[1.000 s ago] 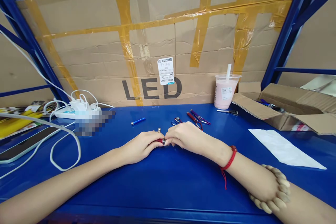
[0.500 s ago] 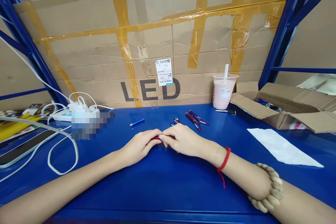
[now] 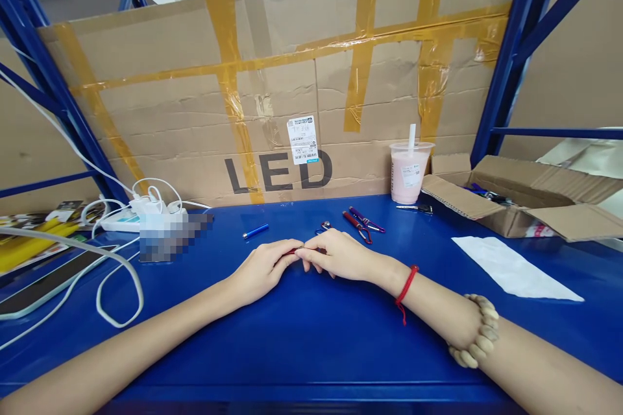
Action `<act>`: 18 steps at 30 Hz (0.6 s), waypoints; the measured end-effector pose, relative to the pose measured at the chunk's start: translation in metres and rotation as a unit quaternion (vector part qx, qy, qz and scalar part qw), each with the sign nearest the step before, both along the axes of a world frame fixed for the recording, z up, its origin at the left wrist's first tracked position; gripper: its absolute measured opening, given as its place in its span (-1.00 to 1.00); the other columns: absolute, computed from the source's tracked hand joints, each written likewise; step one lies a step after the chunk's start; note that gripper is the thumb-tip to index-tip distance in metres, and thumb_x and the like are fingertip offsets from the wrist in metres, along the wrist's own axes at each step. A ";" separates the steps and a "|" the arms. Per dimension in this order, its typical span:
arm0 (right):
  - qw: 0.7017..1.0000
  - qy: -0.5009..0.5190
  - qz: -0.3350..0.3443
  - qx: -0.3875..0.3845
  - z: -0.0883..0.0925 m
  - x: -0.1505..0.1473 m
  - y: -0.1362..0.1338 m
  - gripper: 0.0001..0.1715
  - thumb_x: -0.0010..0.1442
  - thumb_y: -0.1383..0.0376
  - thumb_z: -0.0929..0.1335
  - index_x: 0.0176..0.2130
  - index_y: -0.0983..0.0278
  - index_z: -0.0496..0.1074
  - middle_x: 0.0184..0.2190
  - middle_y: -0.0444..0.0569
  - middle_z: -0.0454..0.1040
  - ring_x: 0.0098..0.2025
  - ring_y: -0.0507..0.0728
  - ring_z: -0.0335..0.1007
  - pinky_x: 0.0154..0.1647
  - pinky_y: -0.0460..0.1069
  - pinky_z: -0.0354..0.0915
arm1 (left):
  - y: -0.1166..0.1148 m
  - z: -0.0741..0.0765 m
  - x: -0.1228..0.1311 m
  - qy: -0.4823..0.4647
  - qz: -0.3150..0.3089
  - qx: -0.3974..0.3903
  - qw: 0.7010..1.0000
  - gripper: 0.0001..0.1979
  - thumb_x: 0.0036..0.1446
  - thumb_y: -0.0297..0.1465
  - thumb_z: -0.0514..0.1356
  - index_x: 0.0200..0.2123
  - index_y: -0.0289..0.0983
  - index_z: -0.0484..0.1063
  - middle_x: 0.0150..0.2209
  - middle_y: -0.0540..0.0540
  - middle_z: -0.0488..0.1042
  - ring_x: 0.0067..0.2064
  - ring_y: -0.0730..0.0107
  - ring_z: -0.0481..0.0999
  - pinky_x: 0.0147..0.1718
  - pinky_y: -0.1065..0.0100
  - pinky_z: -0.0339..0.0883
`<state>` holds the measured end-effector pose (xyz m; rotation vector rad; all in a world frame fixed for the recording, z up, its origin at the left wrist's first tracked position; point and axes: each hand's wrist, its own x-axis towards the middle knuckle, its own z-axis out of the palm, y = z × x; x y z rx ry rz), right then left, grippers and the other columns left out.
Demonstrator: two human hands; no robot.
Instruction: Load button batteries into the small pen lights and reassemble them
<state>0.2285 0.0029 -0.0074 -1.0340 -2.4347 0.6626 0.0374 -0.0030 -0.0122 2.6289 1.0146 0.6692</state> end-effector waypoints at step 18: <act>0.940 0.080 -0.039 0.329 0.000 0.006 0.005 -0.65 0.17 0.06 0.29 -0.26 0.22 0.53 -0.32 -0.05 0.37 -0.49 -0.12 0.19 -0.44 -0.19 0.18 | 0.003 0.001 0.000 -0.053 0.079 -0.038 0.995 -0.79 0.27 -0.30 -0.11 -0.25 -0.17 0.28 -0.33 0.07 0.44 -0.35 0.43 0.39 -0.39 0.43 0.15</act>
